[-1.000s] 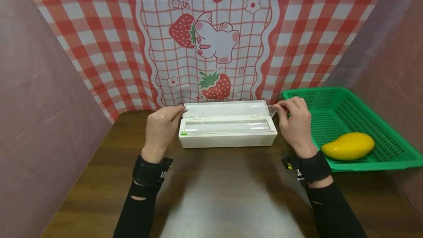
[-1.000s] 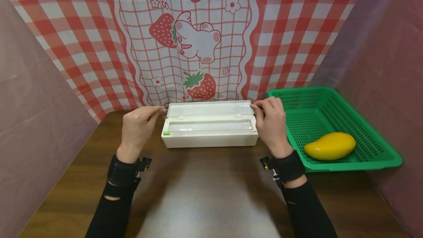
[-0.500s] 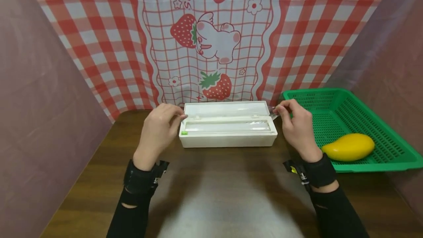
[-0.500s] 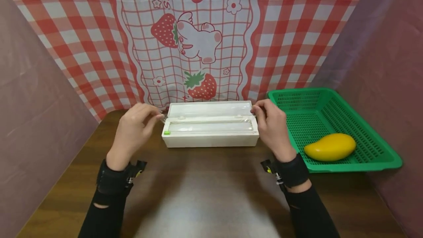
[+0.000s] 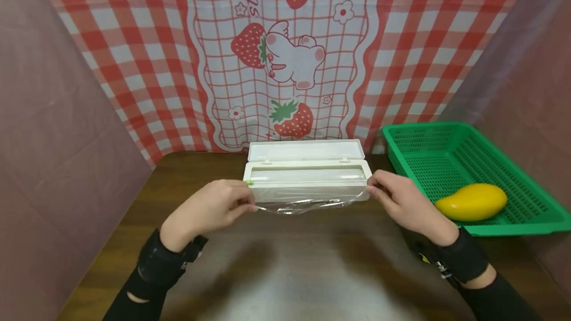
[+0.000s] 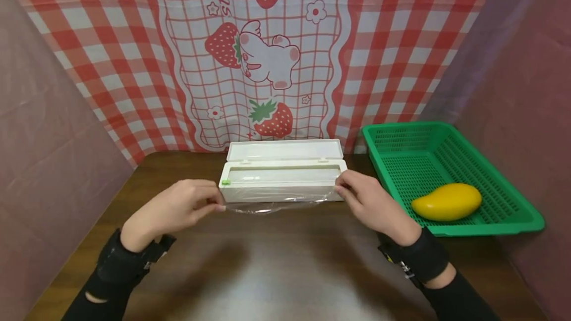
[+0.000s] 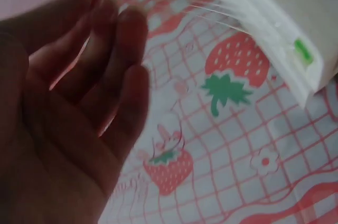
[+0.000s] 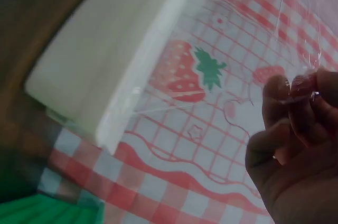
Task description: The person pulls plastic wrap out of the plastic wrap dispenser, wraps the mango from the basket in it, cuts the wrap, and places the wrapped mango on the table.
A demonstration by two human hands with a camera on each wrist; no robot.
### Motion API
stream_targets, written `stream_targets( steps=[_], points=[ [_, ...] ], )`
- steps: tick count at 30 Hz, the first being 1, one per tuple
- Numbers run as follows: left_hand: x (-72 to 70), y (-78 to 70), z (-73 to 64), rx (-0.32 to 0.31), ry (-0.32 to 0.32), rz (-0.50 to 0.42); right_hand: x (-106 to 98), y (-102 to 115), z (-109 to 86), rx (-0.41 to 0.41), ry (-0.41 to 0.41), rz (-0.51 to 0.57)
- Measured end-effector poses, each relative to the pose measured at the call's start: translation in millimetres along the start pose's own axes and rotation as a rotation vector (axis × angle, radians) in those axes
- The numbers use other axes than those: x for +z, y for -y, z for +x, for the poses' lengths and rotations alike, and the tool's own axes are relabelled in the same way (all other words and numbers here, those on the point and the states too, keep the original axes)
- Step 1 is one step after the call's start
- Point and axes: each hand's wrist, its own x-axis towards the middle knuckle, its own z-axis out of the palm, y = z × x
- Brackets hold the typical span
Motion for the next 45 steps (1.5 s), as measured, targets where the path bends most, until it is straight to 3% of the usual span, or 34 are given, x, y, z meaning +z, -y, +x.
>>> stream_targets(
  steps=[5, 9, 18, 26, 34, 42, 45],
  points=[
    [21.7, -3.2, -6.0, -0.009, 0.178, -0.063, 9.5, -0.1, -13.8, 0.078, 0.184, 0.058],
    [40.9, -2.0, -8.7, -0.019, 0.253, -0.072, 20.0, -3.9, -19.9, 0.087, 0.278, 0.075],
    [78.7, 7.9, -9.3, -0.031, 0.300, -0.002, 45.2, -16.1, -32.9, -0.004, 0.348, 0.037],
    [103.1, 19.7, -6.3, -0.066, 0.343, 0.015, 56.9, -28.0, -40.8, 0.055, 0.459, -0.004],
    [112.1, 21.0, -6.3, -0.096, 0.359, 0.051, 63.0, -34.9, -42.1, -0.002, 0.479, -0.011],
    [109.7, 14.8, -8.6, -0.162, 0.379, 0.056, 64.7, -38.9, -47.0, 0.055, 0.483, 0.008],
    [107.3, 12.7, -9.7, -0.197, 0.388, 0.046, 64.7, -40.6, -50.8, 0.052, 0.441, 0.021]
  ],
)
